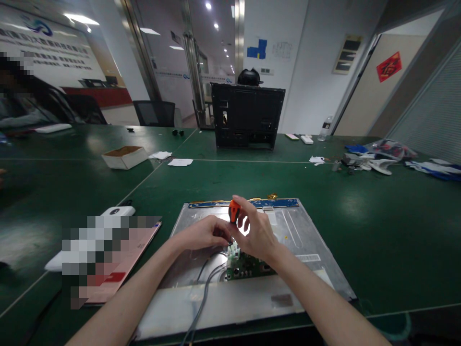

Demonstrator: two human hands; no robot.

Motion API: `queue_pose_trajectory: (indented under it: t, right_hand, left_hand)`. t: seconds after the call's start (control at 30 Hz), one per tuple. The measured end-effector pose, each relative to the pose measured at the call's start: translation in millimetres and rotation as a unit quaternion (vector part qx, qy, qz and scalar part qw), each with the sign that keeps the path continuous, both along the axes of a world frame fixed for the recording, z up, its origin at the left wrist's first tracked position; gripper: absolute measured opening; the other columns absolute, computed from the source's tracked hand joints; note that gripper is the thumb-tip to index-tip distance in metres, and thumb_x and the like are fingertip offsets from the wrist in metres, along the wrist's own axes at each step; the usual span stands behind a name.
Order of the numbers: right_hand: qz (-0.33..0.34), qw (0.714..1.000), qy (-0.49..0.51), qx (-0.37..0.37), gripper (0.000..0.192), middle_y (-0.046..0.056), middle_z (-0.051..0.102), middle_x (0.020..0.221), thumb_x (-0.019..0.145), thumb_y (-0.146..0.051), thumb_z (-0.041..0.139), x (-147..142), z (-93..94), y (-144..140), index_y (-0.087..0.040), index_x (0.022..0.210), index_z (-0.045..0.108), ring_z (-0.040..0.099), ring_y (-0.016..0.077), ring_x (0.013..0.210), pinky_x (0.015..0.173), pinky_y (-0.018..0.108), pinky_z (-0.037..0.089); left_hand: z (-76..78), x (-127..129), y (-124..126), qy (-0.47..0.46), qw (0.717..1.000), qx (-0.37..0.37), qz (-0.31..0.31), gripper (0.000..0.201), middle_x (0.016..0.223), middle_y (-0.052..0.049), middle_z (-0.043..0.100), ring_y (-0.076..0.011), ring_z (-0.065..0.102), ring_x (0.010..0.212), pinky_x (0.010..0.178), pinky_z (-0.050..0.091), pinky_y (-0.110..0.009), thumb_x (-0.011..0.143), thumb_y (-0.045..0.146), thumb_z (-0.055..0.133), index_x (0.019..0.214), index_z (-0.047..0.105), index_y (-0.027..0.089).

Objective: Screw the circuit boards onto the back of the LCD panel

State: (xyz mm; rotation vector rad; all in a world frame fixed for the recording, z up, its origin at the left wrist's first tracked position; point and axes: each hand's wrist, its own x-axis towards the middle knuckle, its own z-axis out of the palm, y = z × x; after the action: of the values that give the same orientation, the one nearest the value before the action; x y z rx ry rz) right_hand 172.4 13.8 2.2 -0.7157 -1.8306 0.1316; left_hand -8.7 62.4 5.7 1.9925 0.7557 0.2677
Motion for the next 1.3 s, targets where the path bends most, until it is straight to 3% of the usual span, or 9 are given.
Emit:
queue_pose_trajectory:
  t: [0.17,0.37,0.67,0.87,1.03,1.3]
  right_hand:
    - [0.005,1.0,-0.006,0.002,0.057,0.003,0.065,0.088,0.091,-0.024,0.052,0.9,1.3,-1.0,-0.026,0.143,0.03,0.058,0.0114,0.059,0.046,0.022,0.045]
    - [0.015,1.0,-0.007,-0.001,0.059,0.001,0.062,0.081,0.09,-0.02,0.049,1.2,-0.2,-1.3,-0.023,0.145,0.027,0.058,0.0115,0.056,0.044,0.022,0.044]
    - [-0.014,1.0,-0.001,0.006,0.056,-0.003,0.057,0.073,0.091,-0.024,0.052,-0.3,-1.1,0.9,-0.025,0.143,0.029,0.053,0.0103,0.051,0.042,0.02,0.042]
    - [-0.009,1.0,-0.007,0.012,0.055,-0.001,0.062,0.081,0.092,-0.025,0.053,0.6,-1.0,1.7,-0.026,0.143,0.031,0.054,0.0098,0.054,0.044,0.02,0.043]
    - [0.013,1.0,-0.013,-0.001,0.058,0.003,0.065,0.09,0.091,-0.018,0.049,3.0,0.4,0.0,-0.024,0.145,0.029,0.058,0.0103,0.059,0.046,0.021,0.046]
    - [-0.002,1.0,0.01,0.003,0.056,0.0,0.063,0.085,0.09,-0.021,0.053,0.9,0.7,0.1,-0.026,0.142,0.031,0.054,0.0092,0.054,0.043,0.019,0.042]
  left_hand:
    - [-0.5,-0.2,-0.1,0.017,1.0,0.015,0.014,0.009,0.069,0.0,0.064,-0.0137,0.056,0.065,0.061,0.043,-0.022,0.073,0.022,0.069,0.068,0.068,0.014]
    - [-3.5,-1.2,1.2,0.009,1.0,-0.014,0.008,0.011,0.072,0.0,0.064,-0.0128,0.054,0.063,0.062,0.044,-0.023,0.073,0.024,0.068,0.069,0.066,0.015]
    - [-0.9,-0.1,0.4,0.028,0.999,0.012,0.019,0.01,0.064,0.001,0.06,-0.0143,0.054,0.063,0.061,0.042,-0.024,0.072,0.022,0.067,0.066,0.064,0.015]
    - [1.9,1.2,-3.0,0.023,0.999,0.014,0.031,0.01,0.06,0.003,0.057,-0.0133,0.052,0.059,0.058,0.04,-0.024,0.071,0.022,0.067,0.066,0.064,0.015]
    - [-1.9,-0.7,-0.2,0.039,0.999,0.009,0.023,0.014,0.067,0.0,0.063,-0.0159,0.056,0.065,0.061,0.042,-0.025,0.072,0.028,0.07,0.074,0.068,0.014]
    - [-0.6,0.3,-0.5,0.027,0.999,-0.002,0.025,0.012,0.066,0.001,0.063,-0.0151,0.056,0.064,0.061,0.042,-0.025,0.071,0.026,0.07,0.071,0.067,0.015]
